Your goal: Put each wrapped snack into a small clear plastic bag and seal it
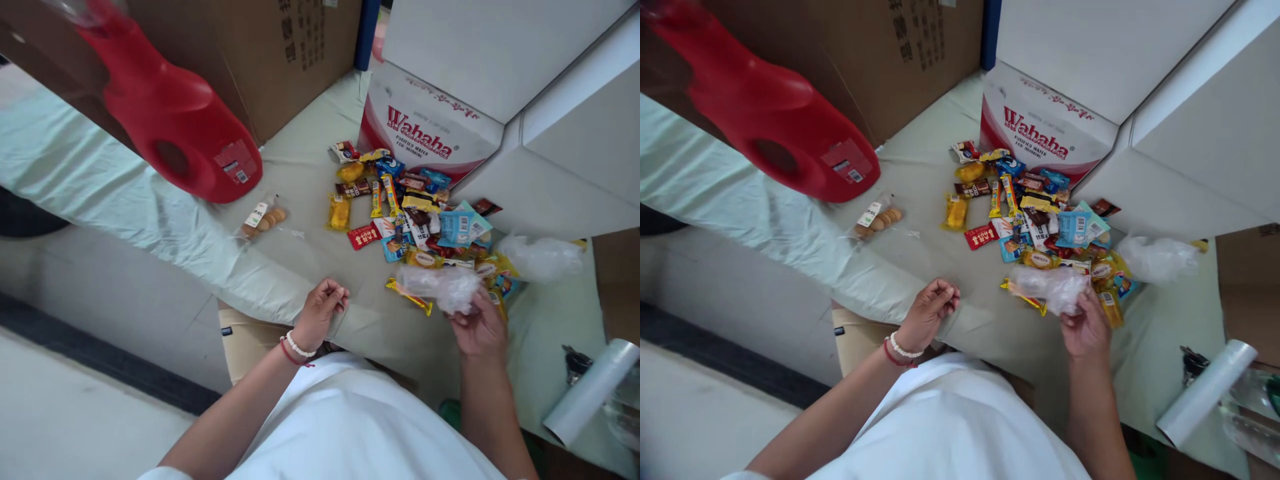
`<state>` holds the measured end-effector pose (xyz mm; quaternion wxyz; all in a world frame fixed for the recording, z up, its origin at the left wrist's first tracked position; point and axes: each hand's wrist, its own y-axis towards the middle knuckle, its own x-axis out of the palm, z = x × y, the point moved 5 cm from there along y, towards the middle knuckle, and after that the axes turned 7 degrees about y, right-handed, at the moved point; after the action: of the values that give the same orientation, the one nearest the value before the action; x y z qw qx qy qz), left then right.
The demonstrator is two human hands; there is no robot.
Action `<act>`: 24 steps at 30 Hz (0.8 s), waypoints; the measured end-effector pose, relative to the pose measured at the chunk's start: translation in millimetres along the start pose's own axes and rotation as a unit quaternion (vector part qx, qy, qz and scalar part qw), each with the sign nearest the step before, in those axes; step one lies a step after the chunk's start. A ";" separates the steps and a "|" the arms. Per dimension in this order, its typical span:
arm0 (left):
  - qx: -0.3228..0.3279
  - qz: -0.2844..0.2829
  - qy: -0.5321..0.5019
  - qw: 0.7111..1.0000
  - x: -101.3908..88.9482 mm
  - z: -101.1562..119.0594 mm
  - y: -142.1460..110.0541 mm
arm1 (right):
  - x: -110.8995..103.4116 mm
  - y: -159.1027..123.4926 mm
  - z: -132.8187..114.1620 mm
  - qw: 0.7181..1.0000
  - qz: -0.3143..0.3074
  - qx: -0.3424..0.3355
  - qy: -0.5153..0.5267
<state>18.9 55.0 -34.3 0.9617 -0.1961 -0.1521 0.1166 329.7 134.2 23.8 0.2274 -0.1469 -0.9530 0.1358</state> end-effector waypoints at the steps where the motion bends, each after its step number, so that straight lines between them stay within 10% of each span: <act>1: 0.009 -0.003 0.010 1.000 1.6 0.3 -1.4 | -6.0 0.9 -7.7 1.000 0.010 -0.019 0.002; 7: 0.056 -0.094 0.038 0.993 38.6 -0.3 -9.7 | 2.8 -24.4 13.9 0.994 -0.057 0.088 -0.024; 13: -0.032 -0.183 0.055 0.981 59.5 -12.3 -16.4 | 38.6 -52.5 69.6 0.964 -0.169 0.205 -0.017; 24: 0.048 -0.031 0.242 0.969 36.2 -8.1 -19.4 | 44.7 -55.7 66.7 0.933 -0.270 0.145 -0.188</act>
<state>58.4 45.2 -24.5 0.9813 -0.1674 0.0847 0.0426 247.8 85.5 2.2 0.0914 0.1784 -0.9520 0.2313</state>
